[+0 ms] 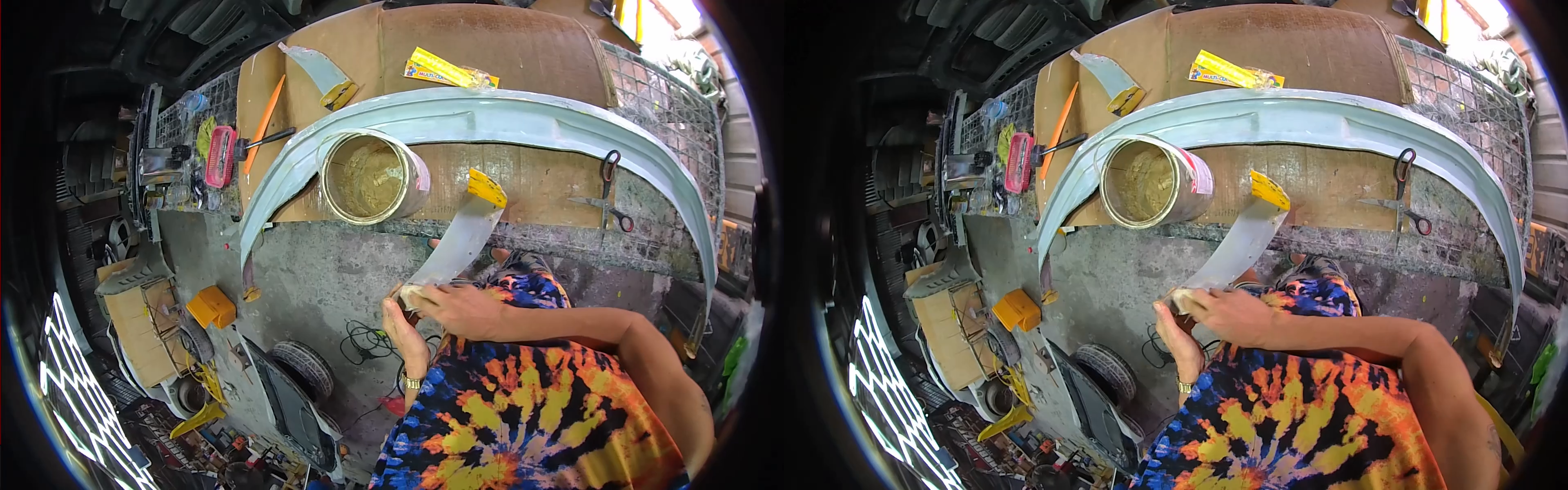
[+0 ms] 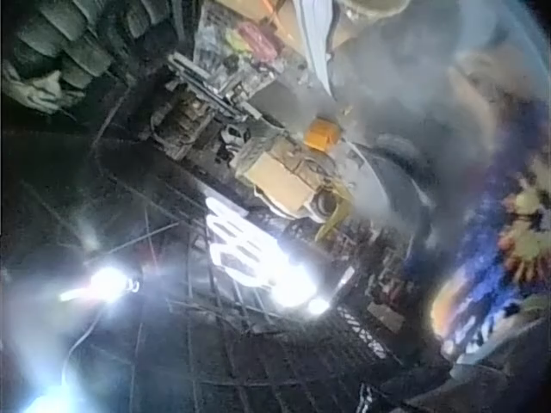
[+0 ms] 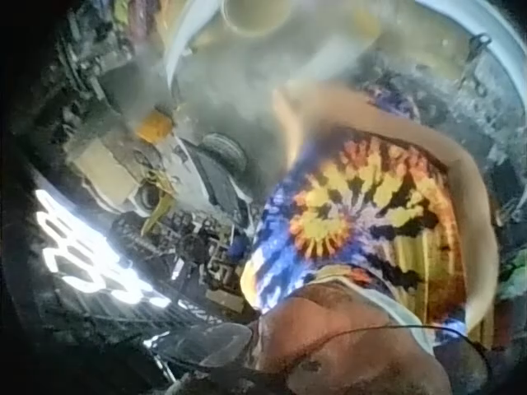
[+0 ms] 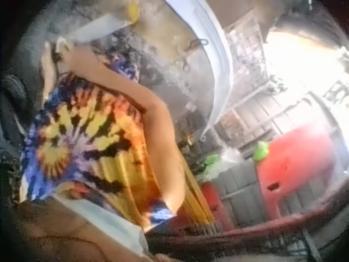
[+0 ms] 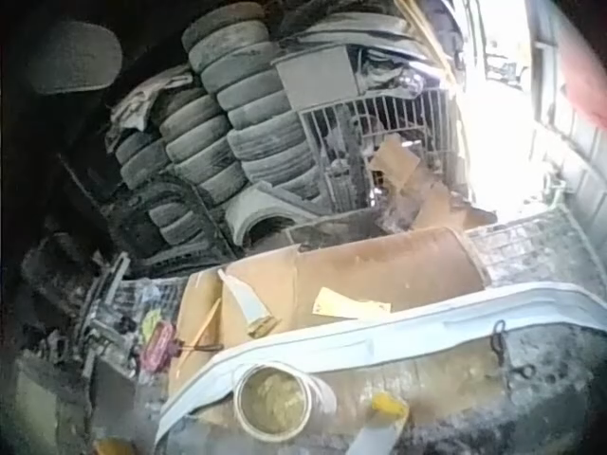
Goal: Applying filler putty and sanding a car trim component for repair.
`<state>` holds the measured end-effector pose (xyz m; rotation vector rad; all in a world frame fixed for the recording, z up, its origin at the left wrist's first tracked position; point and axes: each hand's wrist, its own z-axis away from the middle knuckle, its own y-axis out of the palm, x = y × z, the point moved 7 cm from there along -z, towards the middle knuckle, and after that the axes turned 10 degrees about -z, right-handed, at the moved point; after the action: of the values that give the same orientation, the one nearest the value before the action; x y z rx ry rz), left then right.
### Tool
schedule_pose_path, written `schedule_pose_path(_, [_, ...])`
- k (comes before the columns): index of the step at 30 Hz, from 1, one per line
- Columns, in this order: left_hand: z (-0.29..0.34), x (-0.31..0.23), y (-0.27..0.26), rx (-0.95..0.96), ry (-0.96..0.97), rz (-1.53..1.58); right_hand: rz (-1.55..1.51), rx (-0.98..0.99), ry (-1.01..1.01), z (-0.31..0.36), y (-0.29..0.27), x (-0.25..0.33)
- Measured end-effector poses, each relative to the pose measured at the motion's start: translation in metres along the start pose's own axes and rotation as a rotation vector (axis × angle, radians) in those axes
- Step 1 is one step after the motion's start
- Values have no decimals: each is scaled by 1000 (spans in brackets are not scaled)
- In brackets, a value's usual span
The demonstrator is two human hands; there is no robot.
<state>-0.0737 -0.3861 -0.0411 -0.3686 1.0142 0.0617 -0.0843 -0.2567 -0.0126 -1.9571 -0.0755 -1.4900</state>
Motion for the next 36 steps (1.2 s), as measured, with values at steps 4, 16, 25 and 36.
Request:
schedule_pose_path(4, [0, -5, 3, 42, -4, -50, 26, 169, 176, 5, 2, -7])
schedule_pose_path(16, [-2, -20, 14, 93, 202, -110, 245, -21, 408, 51, -22, -124])
schedule_pose_path(25, [-4, -32, 21, 98, 347, -213, 218, -76, 393, 41, -10, -109])
schedule_pose_path(36, [-3, -63, 46, 166, 346, -161, 125, -130, 850, 80, -47, -203])
